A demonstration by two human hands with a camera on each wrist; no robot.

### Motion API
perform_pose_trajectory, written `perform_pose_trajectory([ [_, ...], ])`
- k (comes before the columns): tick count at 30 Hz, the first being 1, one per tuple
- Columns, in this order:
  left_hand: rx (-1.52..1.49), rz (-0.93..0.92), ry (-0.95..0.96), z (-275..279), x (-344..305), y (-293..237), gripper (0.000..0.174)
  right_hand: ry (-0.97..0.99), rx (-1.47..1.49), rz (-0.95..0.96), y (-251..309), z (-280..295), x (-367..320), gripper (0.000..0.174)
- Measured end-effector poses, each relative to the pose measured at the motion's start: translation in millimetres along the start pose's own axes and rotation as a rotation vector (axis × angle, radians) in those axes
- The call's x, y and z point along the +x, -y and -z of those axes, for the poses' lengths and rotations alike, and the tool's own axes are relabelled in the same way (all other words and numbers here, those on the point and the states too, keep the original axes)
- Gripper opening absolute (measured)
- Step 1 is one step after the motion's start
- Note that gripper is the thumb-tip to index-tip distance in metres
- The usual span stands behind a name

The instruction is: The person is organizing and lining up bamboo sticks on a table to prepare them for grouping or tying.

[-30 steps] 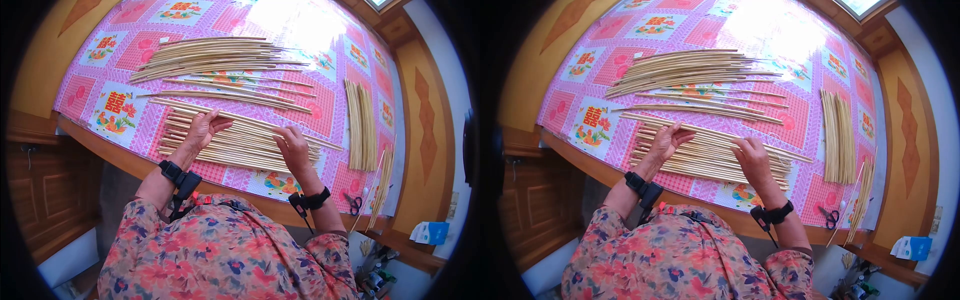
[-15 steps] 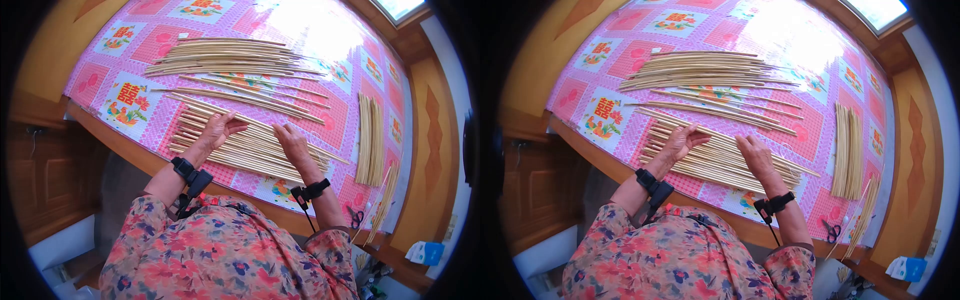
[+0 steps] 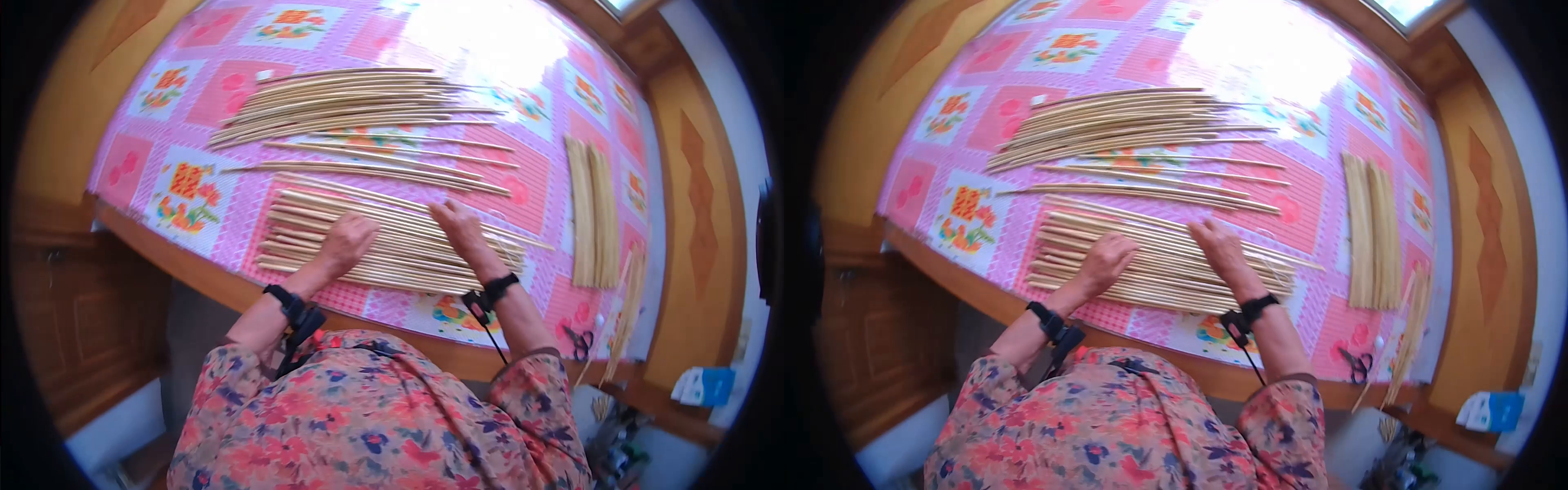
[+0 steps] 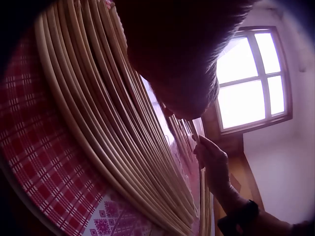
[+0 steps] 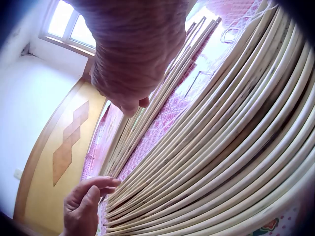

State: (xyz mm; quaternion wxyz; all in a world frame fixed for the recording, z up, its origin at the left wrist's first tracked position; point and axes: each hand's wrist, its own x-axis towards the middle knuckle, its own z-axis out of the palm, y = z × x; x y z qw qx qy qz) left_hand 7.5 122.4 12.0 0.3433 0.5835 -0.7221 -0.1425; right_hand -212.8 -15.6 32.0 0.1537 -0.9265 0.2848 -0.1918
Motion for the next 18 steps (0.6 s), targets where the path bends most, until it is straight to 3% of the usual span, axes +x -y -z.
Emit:
perform_pose_trajectory([
  [4,0.196,-0.09,0.209,-11.6,3.5,-9.4,0.039,0.007,0.001,0.005,-10.5,-11.9,4.6,0.014],
  [7,0.233,-0.091,0.296,-21.9,6.1,-11.5,0.047,0.0,-0.029,-0.028,-15.4,-21.2,7.5,0.013],
  [18,0.299,-0.028,0.406,-42.3,7.0,-3.3,0.057,0.009,0.026,0.001,-22.6,-45.8,2.7,0.012],
])
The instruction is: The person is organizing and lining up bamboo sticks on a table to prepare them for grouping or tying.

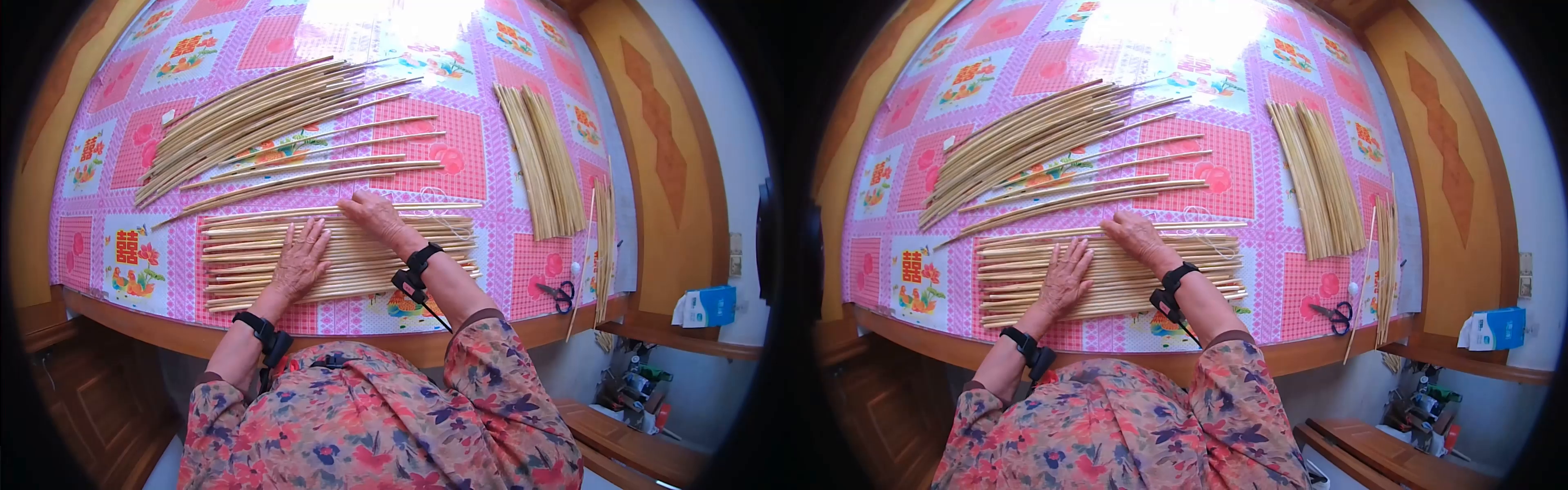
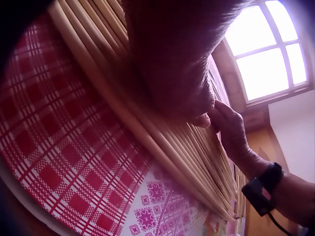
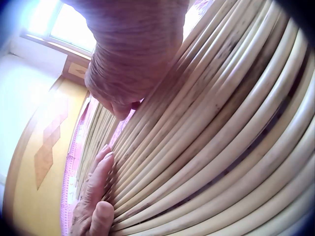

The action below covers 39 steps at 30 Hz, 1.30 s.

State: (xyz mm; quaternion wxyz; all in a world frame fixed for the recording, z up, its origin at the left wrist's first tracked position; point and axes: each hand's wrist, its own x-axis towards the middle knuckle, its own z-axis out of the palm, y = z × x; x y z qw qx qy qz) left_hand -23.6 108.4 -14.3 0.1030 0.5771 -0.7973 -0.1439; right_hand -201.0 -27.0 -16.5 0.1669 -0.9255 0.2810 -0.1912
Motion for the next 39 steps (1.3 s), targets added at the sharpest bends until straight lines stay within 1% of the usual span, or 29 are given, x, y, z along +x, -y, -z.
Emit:
perform_pose_trajectory([
  [4,0.004,0.022,0.005,0.3,1.7,-1.0,0.058,0.004,0.027,-0.002,-1.0,-2.3,0.1,0.014],
  [6,-0.03,0.015,0.024,5.6,1.5,-3.0,0.059,0.036,0.038,-0.002,-2.3,-3.5,1.5,0.016],
  [8,0.014,-0.016,0.003,0.5,-0.2,1.2,0.06,0.015,0.05,0.007,-3.3,-6.1,-0.6,0.017],
  [10,-0.006,0.01,0.062,-1.6,0.3,2.4,0.06,0.061,-0.008,-0.02,-1.0,-6.7,0.7,0.017],
  [12,0.001,-0.006,-0.006,-1.3,-1.1,2.2,0.059,0.045,-0.01,-0.002,0.3,-5.8,2.5,0.017],
  [13,0.015,0.031,-0.01,-4.5,-1.4,3.4,0.059,0.044,-0.008,0.001,1.2,-4.3,3.4,0.017],
  [15,-0.028,-0.018,-0.058,-7.1,-2.3,4.4,0.058,0.047,0.006,0.02,1.5,-5.6,3.7,0.017],
  [17,-0.024,-0.005,-0.056,-5.9,-3.5,4.6,0.058,0.047,-0.048,-0.014,-0.5,-9.3,2.7,0.018],
  [21,-0.041,-0.006,-0.057,-5.1,-4.3,5.6,0.057,0.03,-0.073,-0.006,4.6,-5.8,4.2,0.017],
  [27,-0.035,-0.037,-0.078,-7.7,-1.2,2.6,0.057,0.067,-0.061,-0.042,5.3,0.0,3.4,0.016],
  [29,-0.009,0.001,-0.072,-11.3,-2.0,4.9,0.058,0.058,-0.062,-0.009,3.4,-3.9,5.2,0.016],
  [32,-0.015,-0.006,-0.077,-7.4,-1.8,4.6,0.059,0.04,-0.035,0.001,1.8,-4.9,4.4,0.016],
  [39,-0.032,0.0,-0.072,-7.8,-2.6,4.2,0.059,0.054,0.007,-0.041,1.1,-1.2,9.0,0.016],
])
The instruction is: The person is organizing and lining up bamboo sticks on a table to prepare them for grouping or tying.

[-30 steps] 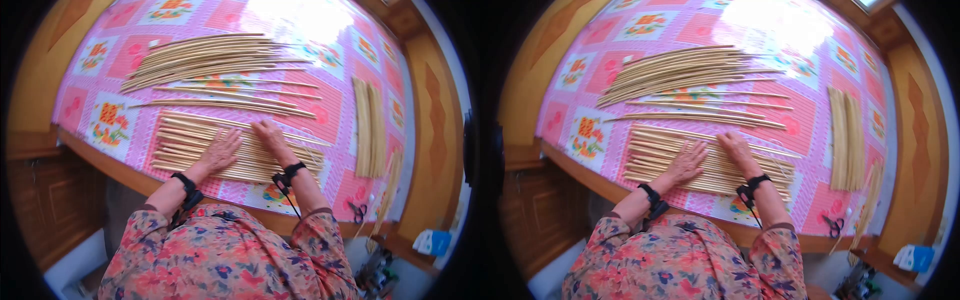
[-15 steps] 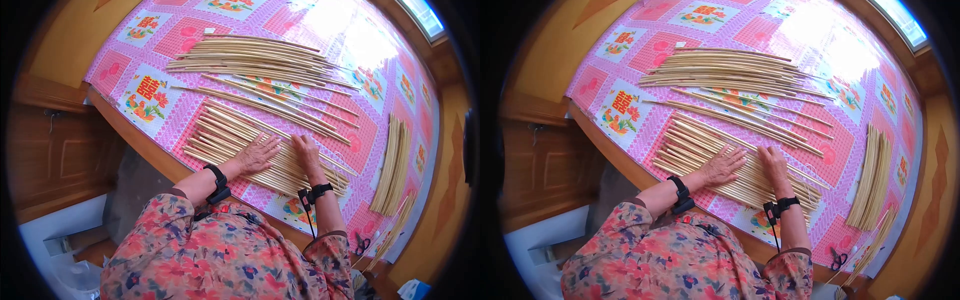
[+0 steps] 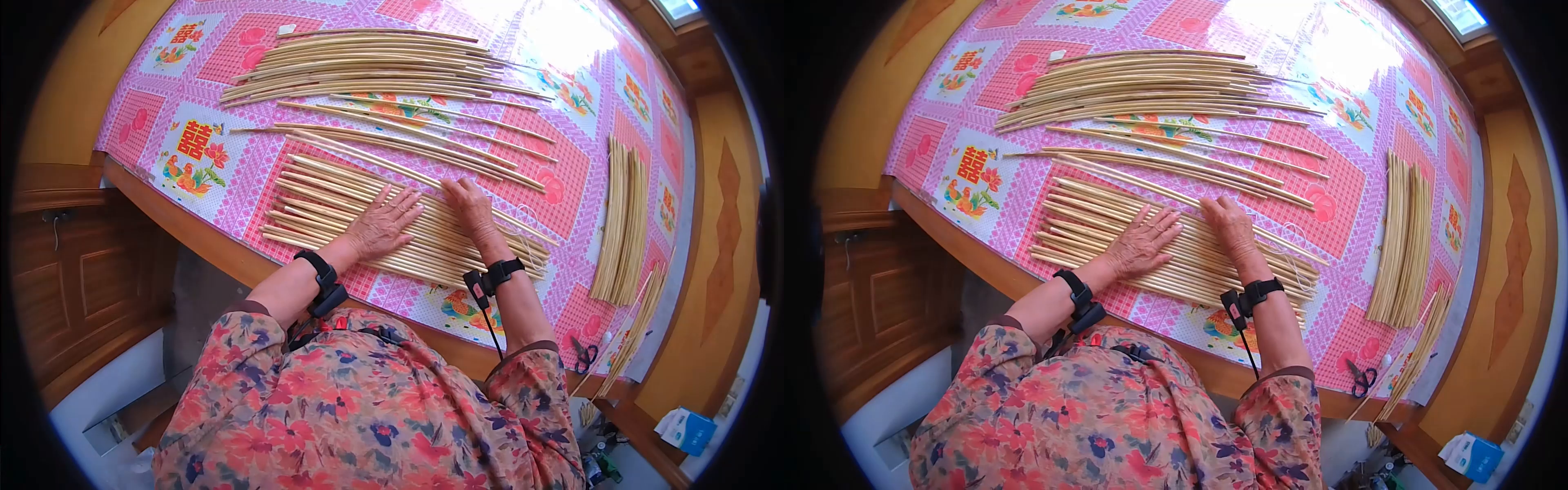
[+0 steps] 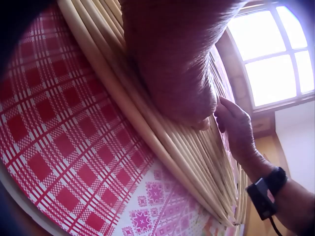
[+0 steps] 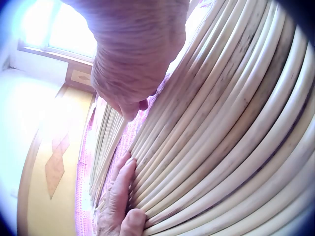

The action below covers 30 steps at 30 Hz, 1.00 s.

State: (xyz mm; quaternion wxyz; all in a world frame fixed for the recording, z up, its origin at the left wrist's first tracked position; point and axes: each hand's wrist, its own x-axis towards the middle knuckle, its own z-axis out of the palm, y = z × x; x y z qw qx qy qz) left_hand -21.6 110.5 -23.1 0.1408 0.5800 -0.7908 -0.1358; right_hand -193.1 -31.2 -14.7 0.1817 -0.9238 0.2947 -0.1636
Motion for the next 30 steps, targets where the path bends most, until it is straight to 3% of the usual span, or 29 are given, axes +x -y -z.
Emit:
perform_pose_trajectory([
  [10,-0.008,0.006,-0.01,3.1,0.9,-1.2,0.059,0.014,-0.042,-0.002,-6.0,-0.6,2.4,0.015],
  [12,-0.01,0.01,0.002,2.8,0.5,-0.8,0.06,-0.039,-0.014,-0.097,-7.3,7.3,2.4,0.015],
  [15,-0.022,0.02,0.015,1.4,0.7,-0.3,0.059,-0.128,0.001,-0.017,-11.2,27.4,7.8,0.016],
  [19,-0.011,0.027,0.046,-0.8,1.1,-1.0,0.059,-0.11,-0.024,-0.057,-13.8,45.7,9.7,0.017],
  [30,-0.016,0.017,0.015,0.9,1.2,0.1,0.059,-0.006,-0.036,-0.009,1.5,-1.0,-4.7,0.016],
])
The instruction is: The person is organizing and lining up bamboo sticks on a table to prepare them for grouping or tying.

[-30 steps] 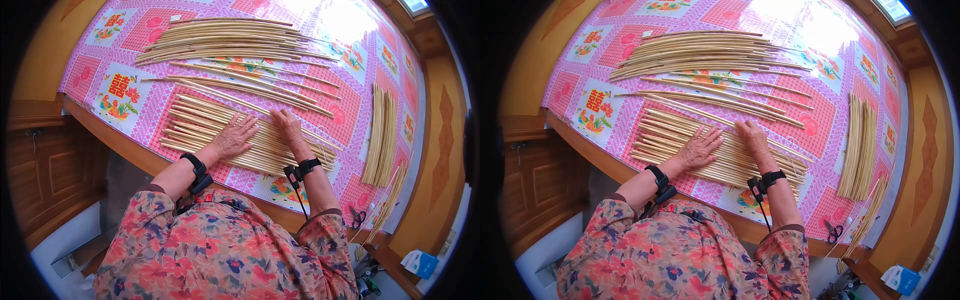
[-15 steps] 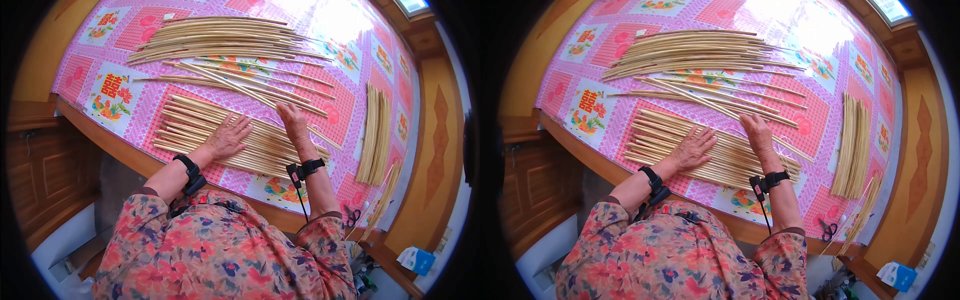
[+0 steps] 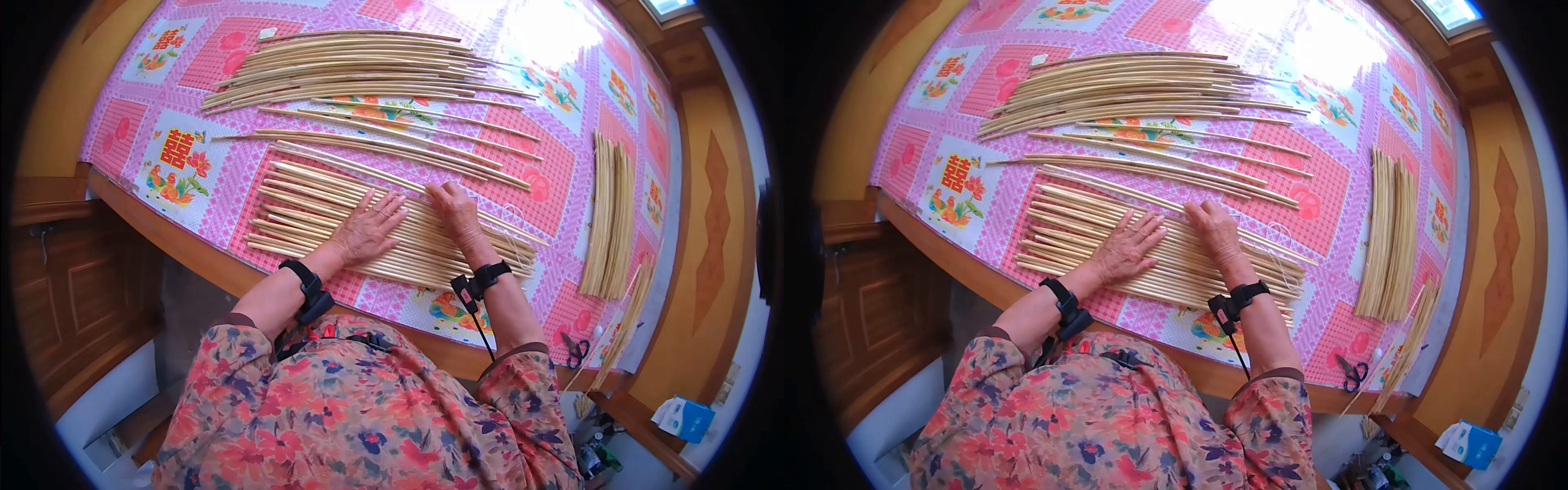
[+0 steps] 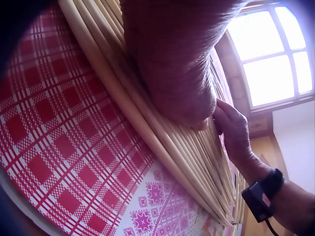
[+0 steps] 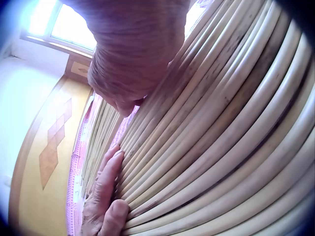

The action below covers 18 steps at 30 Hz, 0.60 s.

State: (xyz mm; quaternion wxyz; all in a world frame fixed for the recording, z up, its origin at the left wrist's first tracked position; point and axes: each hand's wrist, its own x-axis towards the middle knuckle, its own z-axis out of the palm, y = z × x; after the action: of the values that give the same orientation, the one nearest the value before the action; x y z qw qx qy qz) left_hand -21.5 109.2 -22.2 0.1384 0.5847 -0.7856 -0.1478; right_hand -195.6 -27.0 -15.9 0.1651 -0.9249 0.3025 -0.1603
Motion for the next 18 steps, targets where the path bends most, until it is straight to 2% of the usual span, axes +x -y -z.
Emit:
perform_pose_trajectory([
  [18,0.024,-0.012,-0.022,-5.1,-4.0,3.0,0.056,-0.021,-0.043,0.04,-2.2,-9.0,-1.0,0.017],
])
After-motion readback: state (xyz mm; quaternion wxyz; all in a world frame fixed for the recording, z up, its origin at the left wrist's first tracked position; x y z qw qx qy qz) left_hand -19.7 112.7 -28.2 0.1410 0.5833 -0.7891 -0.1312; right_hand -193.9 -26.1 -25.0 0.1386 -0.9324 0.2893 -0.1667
